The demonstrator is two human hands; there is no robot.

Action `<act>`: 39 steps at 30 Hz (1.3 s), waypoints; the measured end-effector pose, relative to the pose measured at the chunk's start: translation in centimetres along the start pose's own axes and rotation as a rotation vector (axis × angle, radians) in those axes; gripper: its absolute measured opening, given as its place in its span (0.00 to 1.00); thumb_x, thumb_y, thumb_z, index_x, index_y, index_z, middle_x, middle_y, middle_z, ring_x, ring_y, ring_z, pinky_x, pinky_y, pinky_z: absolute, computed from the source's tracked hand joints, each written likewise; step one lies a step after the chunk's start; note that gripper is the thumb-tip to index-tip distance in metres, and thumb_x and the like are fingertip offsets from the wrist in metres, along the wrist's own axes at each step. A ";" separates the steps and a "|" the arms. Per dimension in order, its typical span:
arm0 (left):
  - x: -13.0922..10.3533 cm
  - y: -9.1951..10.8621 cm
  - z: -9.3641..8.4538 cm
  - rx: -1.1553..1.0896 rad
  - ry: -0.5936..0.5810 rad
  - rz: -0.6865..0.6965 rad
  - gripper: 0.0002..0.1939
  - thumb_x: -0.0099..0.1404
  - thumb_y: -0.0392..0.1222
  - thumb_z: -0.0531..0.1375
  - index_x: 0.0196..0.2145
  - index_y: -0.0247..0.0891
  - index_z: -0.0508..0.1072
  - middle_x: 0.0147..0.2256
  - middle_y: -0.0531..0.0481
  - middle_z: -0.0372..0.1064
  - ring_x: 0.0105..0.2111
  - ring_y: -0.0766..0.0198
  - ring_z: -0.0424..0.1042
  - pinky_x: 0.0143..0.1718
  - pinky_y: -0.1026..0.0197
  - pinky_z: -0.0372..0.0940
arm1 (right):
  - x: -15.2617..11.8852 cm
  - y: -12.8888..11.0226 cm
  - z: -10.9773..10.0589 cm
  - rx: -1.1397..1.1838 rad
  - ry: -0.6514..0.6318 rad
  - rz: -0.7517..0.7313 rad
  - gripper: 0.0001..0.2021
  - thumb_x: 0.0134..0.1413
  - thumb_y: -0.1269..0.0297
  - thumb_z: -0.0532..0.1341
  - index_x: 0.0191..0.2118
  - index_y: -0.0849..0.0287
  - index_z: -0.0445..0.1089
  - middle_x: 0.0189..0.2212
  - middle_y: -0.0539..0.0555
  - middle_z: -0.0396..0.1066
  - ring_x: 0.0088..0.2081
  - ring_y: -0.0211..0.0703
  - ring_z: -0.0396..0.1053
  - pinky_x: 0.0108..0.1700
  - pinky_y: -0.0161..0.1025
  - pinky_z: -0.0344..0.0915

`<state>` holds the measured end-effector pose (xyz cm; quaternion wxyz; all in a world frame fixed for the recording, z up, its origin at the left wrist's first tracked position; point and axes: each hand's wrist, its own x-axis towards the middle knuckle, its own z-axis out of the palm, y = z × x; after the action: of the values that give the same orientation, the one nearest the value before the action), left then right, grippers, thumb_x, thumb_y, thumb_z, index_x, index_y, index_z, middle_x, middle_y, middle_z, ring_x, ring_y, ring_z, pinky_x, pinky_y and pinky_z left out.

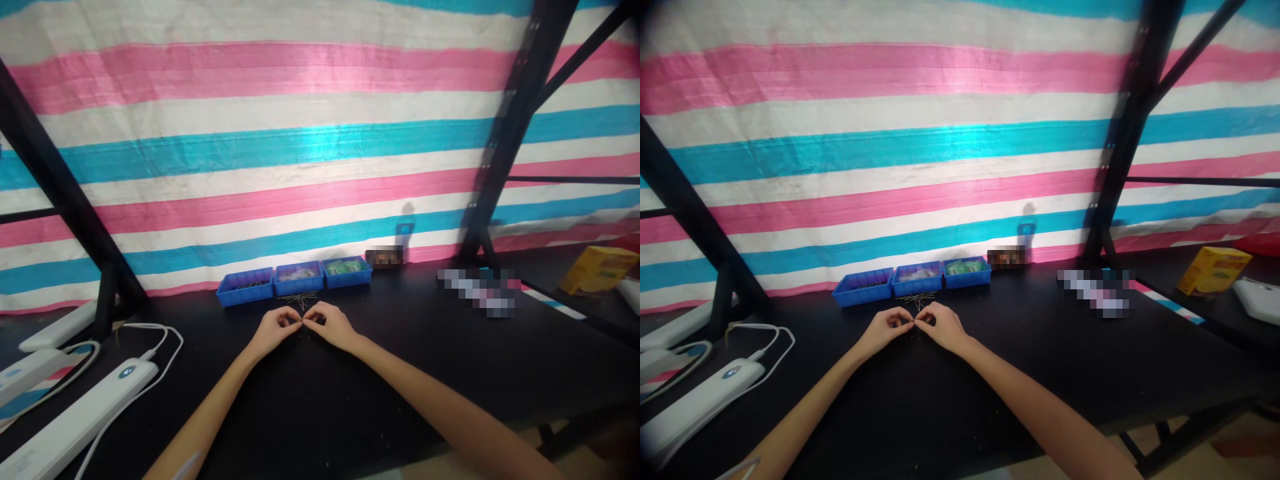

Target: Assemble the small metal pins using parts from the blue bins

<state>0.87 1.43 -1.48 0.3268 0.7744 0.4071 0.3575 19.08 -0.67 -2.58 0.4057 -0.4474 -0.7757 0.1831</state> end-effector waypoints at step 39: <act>0.8 -0.4 -2.4 -0.667 0.488 -0.244 0.21 0.47 0.39 0.66 0.40 0.31 0.71 0.39 0.41 0.71 0.33 0.62 0.72 0.19 0.71 0.60 | 0.7 0.3 0.0 0.272 0.069 0.180 0.12 0.49 0.59 0.57 0.30 0.63 0.72 0.27 0.54 0.72 0.28 0.38 0.66 0.29 0.33 0.60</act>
<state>-0.96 2.78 -0.30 0.4933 0.4652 0.4230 0.6011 19.00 0.07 -2.44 0.4707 -0.4621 -0.6863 0.3065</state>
